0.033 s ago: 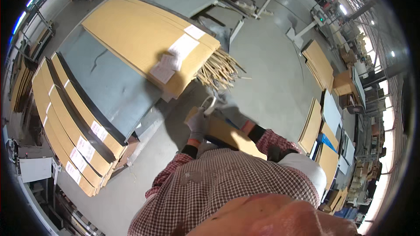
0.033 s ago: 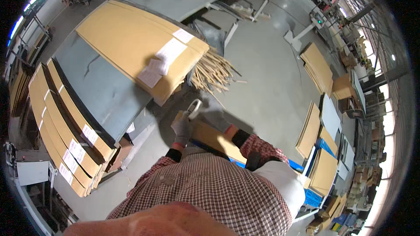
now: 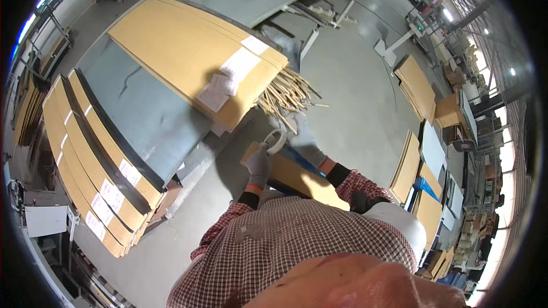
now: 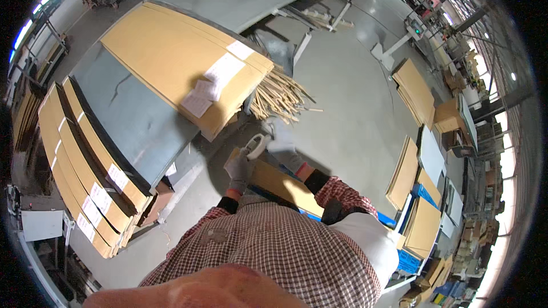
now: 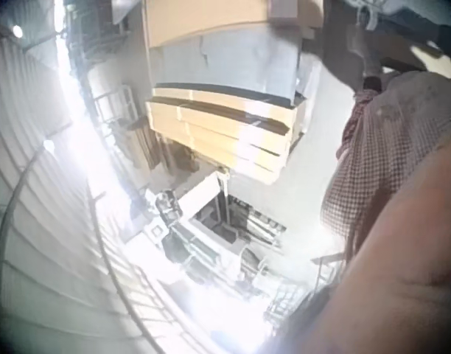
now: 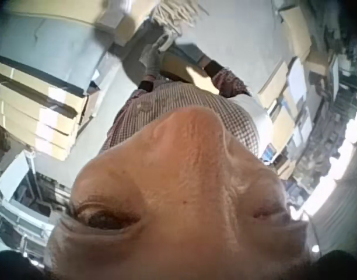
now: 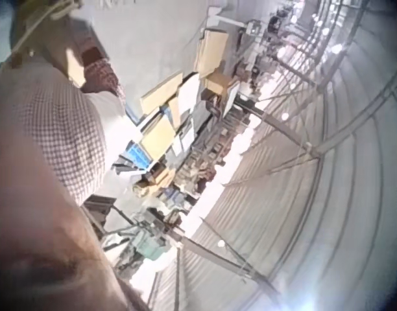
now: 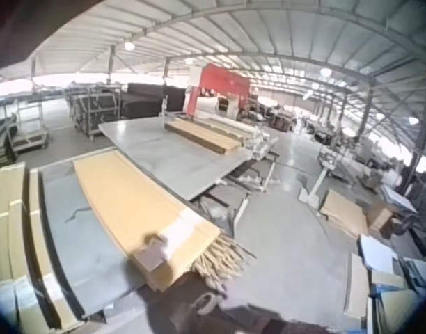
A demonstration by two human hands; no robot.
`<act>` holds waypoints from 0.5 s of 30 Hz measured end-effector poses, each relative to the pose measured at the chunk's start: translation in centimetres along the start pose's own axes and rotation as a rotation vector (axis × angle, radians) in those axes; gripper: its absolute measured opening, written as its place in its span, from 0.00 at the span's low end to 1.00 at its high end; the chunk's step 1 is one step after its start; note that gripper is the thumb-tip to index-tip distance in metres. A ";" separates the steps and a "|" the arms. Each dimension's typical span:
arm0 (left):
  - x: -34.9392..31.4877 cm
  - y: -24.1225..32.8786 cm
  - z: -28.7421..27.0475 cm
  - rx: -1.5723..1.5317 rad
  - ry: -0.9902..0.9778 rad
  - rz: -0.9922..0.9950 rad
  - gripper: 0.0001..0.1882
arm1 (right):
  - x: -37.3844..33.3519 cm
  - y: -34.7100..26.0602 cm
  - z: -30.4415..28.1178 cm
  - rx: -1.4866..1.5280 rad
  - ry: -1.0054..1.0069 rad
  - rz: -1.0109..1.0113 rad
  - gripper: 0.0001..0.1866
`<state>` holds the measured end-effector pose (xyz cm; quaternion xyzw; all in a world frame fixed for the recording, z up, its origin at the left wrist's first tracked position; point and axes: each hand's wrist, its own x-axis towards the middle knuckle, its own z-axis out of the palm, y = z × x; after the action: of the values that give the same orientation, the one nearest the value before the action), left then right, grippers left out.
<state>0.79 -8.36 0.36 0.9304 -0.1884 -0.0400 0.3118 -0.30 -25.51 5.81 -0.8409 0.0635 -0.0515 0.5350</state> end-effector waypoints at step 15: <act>0.3 -0.5 1.9 0.045 0.225 0.175 0.20 | 12.0 2.9 3.2 -0.557 -1.252 -0.581 0.20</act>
<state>0.83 -9.16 -1.47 0.9158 -0.2336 0.0959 0.3123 11.83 -25.85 2.06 -0.8003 -0.4676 0.3159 0.2027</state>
